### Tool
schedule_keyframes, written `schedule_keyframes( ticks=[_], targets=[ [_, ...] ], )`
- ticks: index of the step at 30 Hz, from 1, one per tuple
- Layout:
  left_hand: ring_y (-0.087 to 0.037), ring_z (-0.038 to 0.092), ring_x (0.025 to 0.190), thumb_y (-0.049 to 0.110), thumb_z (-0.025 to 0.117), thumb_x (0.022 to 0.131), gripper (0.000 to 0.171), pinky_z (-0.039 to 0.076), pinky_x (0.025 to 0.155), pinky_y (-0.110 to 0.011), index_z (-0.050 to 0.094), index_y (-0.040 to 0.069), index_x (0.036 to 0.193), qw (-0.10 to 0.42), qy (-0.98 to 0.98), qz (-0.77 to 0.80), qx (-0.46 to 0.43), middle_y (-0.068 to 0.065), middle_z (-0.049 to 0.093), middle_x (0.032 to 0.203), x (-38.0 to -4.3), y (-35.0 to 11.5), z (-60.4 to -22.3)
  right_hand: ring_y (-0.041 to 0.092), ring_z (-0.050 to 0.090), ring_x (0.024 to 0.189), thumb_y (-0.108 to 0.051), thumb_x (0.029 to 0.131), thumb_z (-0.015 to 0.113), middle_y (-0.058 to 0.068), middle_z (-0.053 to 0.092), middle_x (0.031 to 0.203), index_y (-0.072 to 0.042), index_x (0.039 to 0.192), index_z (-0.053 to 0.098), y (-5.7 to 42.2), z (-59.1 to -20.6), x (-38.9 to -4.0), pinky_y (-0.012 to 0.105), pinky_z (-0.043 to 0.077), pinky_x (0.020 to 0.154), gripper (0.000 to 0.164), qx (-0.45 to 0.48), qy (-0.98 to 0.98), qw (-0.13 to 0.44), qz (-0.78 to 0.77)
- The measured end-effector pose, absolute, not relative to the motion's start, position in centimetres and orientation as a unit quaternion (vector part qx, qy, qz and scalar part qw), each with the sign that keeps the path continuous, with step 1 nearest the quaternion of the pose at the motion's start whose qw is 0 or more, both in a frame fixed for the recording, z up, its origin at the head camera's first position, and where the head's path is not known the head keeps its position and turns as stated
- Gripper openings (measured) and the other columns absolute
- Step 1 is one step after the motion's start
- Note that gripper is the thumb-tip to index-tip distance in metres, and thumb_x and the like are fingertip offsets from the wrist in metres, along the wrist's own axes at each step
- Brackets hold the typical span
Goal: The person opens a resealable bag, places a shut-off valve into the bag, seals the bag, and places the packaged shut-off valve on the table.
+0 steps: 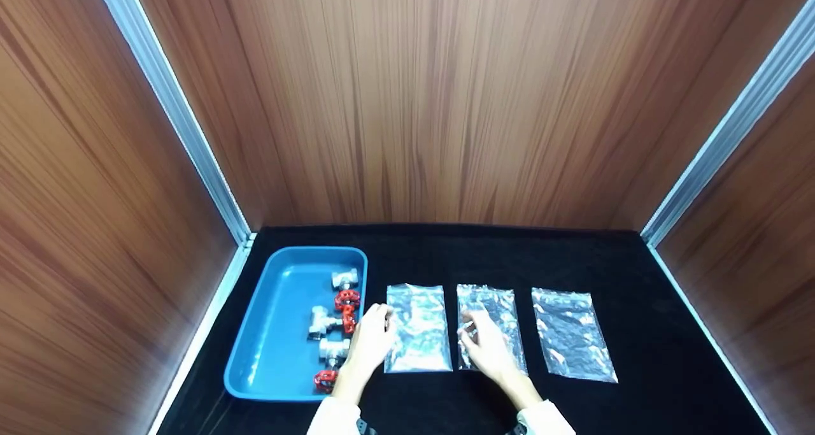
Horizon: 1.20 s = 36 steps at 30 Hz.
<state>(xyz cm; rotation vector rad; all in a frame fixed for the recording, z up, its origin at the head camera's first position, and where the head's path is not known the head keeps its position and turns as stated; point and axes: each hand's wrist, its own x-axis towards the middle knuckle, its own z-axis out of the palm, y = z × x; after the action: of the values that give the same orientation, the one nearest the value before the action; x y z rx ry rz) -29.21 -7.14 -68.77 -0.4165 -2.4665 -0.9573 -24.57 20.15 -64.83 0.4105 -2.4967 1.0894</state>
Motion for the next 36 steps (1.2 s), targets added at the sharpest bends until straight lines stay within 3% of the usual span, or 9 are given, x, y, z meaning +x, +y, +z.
schedule_keyframes(
  ticks=[6, 10, 15, 22, 28, 36],
  targets=[
    [-0.012, 0.058, 0.078, 0.011, 0.067, 0.092, 0.010, 0.053, 0.069, -0.034, 0.068, 0.017, 0.100, 0.252, -0.897, -0.343, -0.121, 0.007, 0.056, 0.089, -29.9, -6.2, -69.8, 0.023, 0.070, 0.086, -0.003, 0.096, 0.071, 0.016, 0.070, 0.111, 0.004, 0.126, 0.065, 19.9, -65.3, -24.5, 0.030, 0.059, 0.074, 0.032, 0.132, -0.892, 0.163, 0.400],
    [-0.026, 0.063, 0.081, 0.010, 0.066, 0.091, 0.006, 0.054, 0.070, -0.043, 0.066, 0.011, 0.098, 0.257, -0.894, -0.343, -0.130, -0.003, 0.059, 0.089, -28.7, -5.7, -67.9, 0.021, 0.068, 0.087, -0.004, 0.098, 0.071, 0.016, 0.068, 0.115, 0.005, 0.128, 0.064, 19.7, -65.6, -24.5, 0.028, 0.058, 0.074, 0.033, 0.126, -0.888, 0.144, 0.417],
    [-0.041, 0.065, 0.089, 0.010, 0.067, 0.093, 0.012, 0.054, 0.080, -0.053, 0.068, 0.001, 0.101, 0.223, -0.911, -0.330, -0.109, -0.015, 0.064, 0.096, -26.4, -4.8, -63.9, 0.021, 0.067, 0.086, -0.001, 0.097, 0.069, 0.019, 0.066, 0.114, 0.008, 0.126, 0.062, 19.2, -65.9, -24.6, 0.029, 0.059, 0.073, 0.032, 0.141, -0.881, 0.158, 0.424],
    [-0.045, 0.063, 0.099, 0.006, 0.070, 0.089, 0.027, 0.052, 0.093, -0.054, 0.067, -0.004, 0.113, 0.164, -0.931, -0.321, -0.053, -0.021, 0.062, 0.109, -25.6, -4.3, -63.0, 0.025, 0.068, 0.083, 0.000, 0.097, 0.068, 0.024, 0.067, 0.113, 0.012, 0.123, 0.061, 18.7, -66.0, -24.7, 0.030, 0.058, 0.072, 0.029, 0.150, -0.875, 0.152, 0.434],
    [-0.050, 0.064, 0.102, 0.004, 0.068, 0.087, 0.032, 0.053, 0.093, -0.058, 0.066, -0.007, 0.117, 0.170, -0.924, -0.340, -0.043, -0.027, 0.065, 0.108, -26.0, -4.4, -63.8, 0.023, 0.069, 0.083, -0.002, 0.098, 0.067, 0.026, 0.069, 0.118, 0.012, 0.125, 0.062, 18.2, -66.0, -25.0, 0.029, 0.058, 0.074, 0.030, 0.128, -0.885, 0.131, 0.427],
    [-0.050, 0.067, 0.100, 0.001, 0.069, 0.086, 0.031, 0.055, 0.090, -0.059, 0.065, -0.008, 0.114, 0.155, -0.917, -0.367, -0.029, -0.029, 0.068, 0.102, -26.3, -4.5, -64.2, 0.022, 0.068, 0.080, -0.002, 0.096, 0.070, 0.021, 0.073, 0.111, 0.010, 0.121, 0.066, 17.6, -66.4, -25.1, 0.032, 0.058, 0.075, 0.028, 0.122, -0.894, 0.152, 0.403]
  ],
)
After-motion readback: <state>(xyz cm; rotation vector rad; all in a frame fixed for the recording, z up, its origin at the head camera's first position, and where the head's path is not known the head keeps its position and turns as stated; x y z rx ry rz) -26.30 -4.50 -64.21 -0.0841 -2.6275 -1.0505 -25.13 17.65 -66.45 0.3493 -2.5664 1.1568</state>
